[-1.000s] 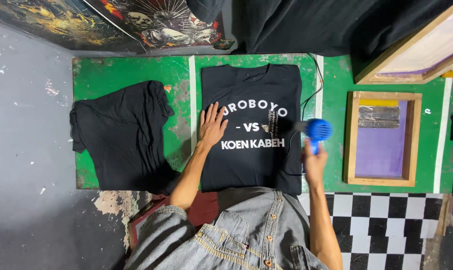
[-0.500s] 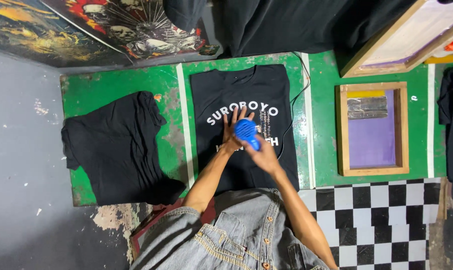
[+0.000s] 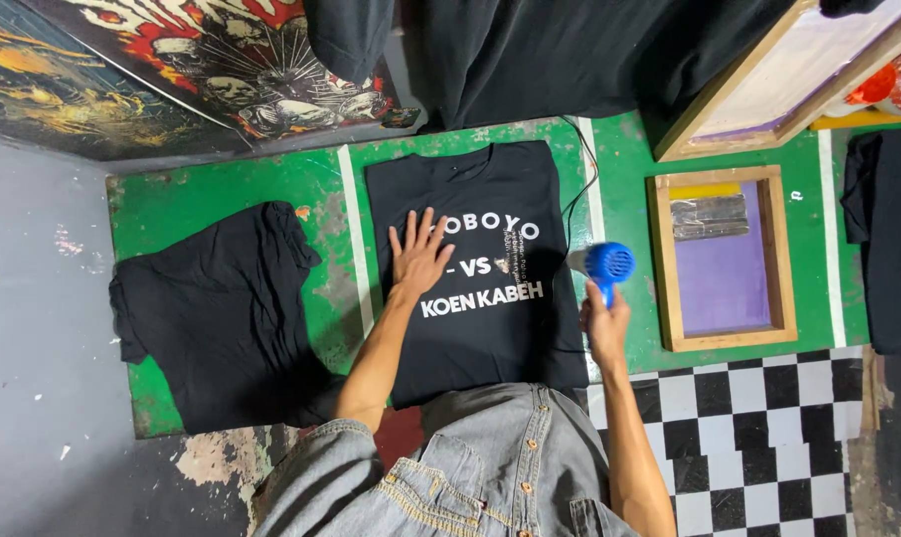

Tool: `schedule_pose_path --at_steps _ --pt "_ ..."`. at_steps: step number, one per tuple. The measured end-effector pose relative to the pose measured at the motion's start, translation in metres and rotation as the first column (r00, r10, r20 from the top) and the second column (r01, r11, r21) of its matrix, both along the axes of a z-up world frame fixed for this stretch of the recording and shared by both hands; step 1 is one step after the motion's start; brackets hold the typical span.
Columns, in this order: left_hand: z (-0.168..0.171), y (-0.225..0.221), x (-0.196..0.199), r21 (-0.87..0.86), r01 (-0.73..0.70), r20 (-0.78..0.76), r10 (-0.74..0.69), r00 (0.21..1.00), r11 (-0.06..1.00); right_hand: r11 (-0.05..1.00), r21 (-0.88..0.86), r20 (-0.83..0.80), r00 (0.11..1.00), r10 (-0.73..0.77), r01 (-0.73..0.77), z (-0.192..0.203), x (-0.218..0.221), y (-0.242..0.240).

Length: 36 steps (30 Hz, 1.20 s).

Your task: Screen printing a design onto a black t-shirt using a frame and squeegee, then drying it with a hair dryer.

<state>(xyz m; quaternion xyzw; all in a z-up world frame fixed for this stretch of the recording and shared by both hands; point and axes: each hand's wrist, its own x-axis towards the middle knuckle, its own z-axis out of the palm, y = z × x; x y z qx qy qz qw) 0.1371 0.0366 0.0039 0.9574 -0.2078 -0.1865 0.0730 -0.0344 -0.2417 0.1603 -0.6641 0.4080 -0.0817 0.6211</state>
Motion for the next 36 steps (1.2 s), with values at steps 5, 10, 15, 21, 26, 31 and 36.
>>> schedule_pose_path --at_steps 5,10,15,21,26,31,36 --pt "-0.001 0.007 -0.001 -0.036 -0.048 0.031 0.049 0.998 0.998 0.986 0.113 -0.006 0.993 -0.119 0.119 -0.012 -0.023 -0.013" --pt "0.004 -0.039 -0.021 -0.072 0.024 0.099 -0.017 0.995 0.997 0.997 0.069 -0.027 0.999 0.028 -0.026 -0.011 -0.005 0.023" --pt "-0.039 -0.086 -0.054 -0.25 0.151 0.141 -0.118 0.983 0.956 0.936 0.012 0.051 0.935 0.352 -0.353 0.061 0.025 0.082" --pt "-0.034 -0.109 -0.061 -0.267 0.3 0.246 -0.236 0.94 0.916 0.506 -0.172 0.135 0.488 0.862 -0.845 0.086 0.029 0.123" --pt "-0.012 -0.078 -0.037 -0.188 0.374 0.018 -0.377 0.926 0.908 0.448 -0.153 -0.134 0.467 0.874 -0.881 0.084 0.029 0.101" --pt "-0.001 -0.036 -0.017 -0.036 0.302 0.119 -0.296 0.948 0.953 0.82 -0.108 -0.134 0.825 0.549 -0.562 0.035 0.004 0.033" --pt "-0.007 -0.002 -0.001 -0.052 0.161 0.02 -0.16 0.987 0.986 0.974 -0.135 -0.062 0.982 0.177 -0.184 0.003 -0.035 -0.033"
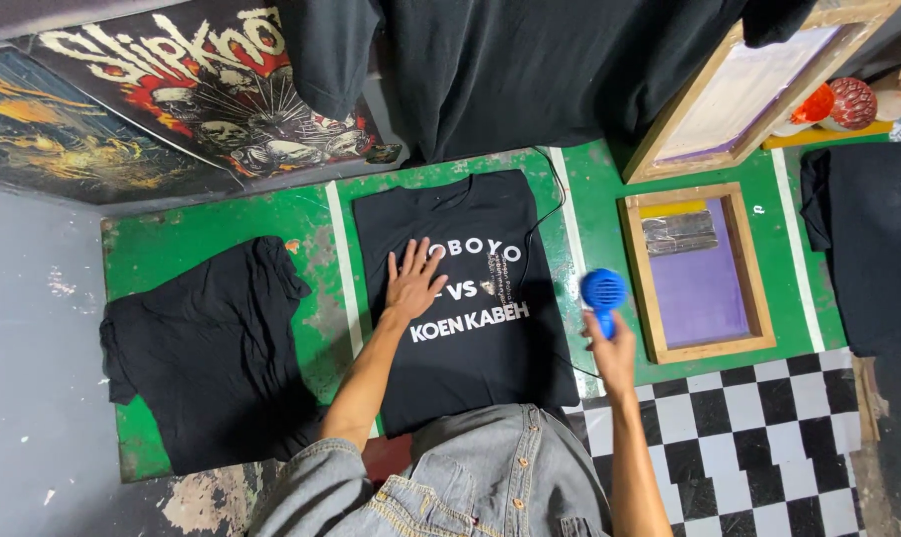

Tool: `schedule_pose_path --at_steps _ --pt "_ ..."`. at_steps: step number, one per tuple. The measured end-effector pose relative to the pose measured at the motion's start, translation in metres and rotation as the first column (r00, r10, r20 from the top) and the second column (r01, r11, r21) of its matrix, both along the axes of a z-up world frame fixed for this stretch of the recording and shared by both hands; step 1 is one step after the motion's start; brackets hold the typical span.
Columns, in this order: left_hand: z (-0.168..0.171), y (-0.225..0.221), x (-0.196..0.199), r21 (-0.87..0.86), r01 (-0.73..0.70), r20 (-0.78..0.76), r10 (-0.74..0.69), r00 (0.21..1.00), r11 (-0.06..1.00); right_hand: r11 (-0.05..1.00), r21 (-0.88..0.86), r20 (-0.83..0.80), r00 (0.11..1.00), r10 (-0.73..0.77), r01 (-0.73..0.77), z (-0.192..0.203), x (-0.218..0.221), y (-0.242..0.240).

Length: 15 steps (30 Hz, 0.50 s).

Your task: Screen printing a design onto a black t-shirt using a frame and squeegee, then drying it with a hair dryer.

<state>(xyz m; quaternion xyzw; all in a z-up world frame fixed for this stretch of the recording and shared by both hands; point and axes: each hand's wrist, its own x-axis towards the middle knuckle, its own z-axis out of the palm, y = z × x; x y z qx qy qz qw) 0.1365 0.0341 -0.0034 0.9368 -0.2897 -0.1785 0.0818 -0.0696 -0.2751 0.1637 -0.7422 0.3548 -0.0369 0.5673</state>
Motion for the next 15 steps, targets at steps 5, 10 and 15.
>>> schedule_pose_path --at_steps 5,10,15 --pt "0.004 0.001 -0.005 0.029 -0.097 0.04 0.095 0.995 0.995 0.942 -0.076 0.039 0.945 -0.324 0.326 -0.005 -0.018 -0.016" --pt "0.005 -0.025 -0.018 -0.013 -0.114 0.068 0.115 0.991 0.993 0.972 -0.023 0.138 0.964 -0.227 0.232 -0.014 -0.003 0.011" --pt "-0.021 -0.059 -0.038 -0.113 -0.03 0.123 0.044 0.991 0.993 0.999 0.005 0.041 0.998 0.041 -0.041 0.023 0.037 0.065"
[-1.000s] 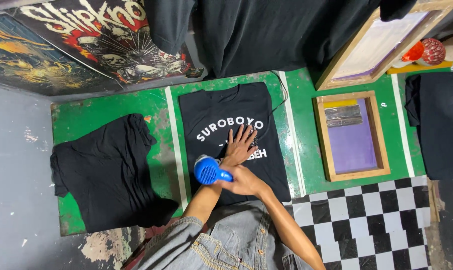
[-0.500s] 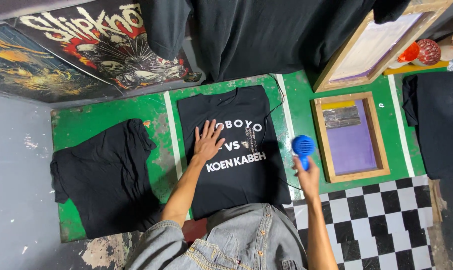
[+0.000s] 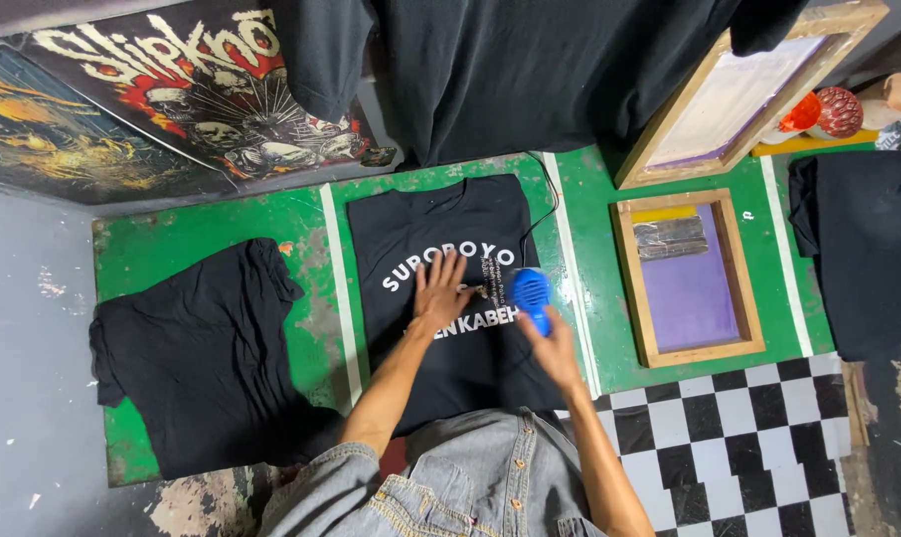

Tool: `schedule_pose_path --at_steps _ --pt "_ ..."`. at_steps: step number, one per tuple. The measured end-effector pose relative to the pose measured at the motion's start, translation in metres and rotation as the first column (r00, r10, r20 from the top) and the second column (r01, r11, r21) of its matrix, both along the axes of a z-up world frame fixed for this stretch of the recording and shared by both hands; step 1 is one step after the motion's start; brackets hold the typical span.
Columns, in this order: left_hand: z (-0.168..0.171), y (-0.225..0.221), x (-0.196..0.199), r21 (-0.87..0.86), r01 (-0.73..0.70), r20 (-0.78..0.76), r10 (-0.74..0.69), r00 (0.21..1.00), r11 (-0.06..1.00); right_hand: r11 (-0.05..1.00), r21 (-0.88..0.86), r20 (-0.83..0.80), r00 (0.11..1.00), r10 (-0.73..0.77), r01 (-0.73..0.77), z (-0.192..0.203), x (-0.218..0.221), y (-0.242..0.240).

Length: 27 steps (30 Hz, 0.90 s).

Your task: Screen printing a design onto a black t-shirt using a frame and squeegee, then drying it with a hair dryer.

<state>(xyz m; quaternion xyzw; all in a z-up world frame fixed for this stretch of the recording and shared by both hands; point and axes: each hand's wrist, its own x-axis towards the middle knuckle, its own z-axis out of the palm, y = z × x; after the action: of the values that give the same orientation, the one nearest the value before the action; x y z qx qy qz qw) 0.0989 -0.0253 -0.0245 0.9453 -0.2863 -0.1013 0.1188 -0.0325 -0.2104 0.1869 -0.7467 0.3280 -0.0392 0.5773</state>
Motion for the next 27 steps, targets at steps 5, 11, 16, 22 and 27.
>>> schedule_pose_path --at_steps 5,11,16,22,27 --pt "-0.032 -0.039 -0.025 -0.038 0.25 -0.011 -0.25 0.968 0.968 0.847 0.048 0.157 0.842 0.517 -0.529 0.06 0.017 0.048" --pt "0.025 -0.031 -0.016 0.021 0.258 -0.155 -0.252 0.955 0.966 0.678 -0.017 0.147 0.669 0.729 -0.735 0.065 0.015 0.047" --pt "0.018 0.012 0.027 0.193 0.176 -0.205 -0.136 0.969 0.965 0.821 0.027 -0.097 0.816 0.569 -0.57 0.05 0.009 0.014" --pt "0.03 0.059 0.048 0.138 -0.055 -0.107 0.07 0.992 0.989 0.985 0.064 -0.279 0.945 0.169 -0.157 -0.01 -0.034 -0.049" --pt "0.037 0.059 0.042 0.142 -0.141 -0.131 0.16 0.978 0.98 0.989 0.069 -0.219 0.969 -0.114 0.132 -0.025 -0.058 -0.075"
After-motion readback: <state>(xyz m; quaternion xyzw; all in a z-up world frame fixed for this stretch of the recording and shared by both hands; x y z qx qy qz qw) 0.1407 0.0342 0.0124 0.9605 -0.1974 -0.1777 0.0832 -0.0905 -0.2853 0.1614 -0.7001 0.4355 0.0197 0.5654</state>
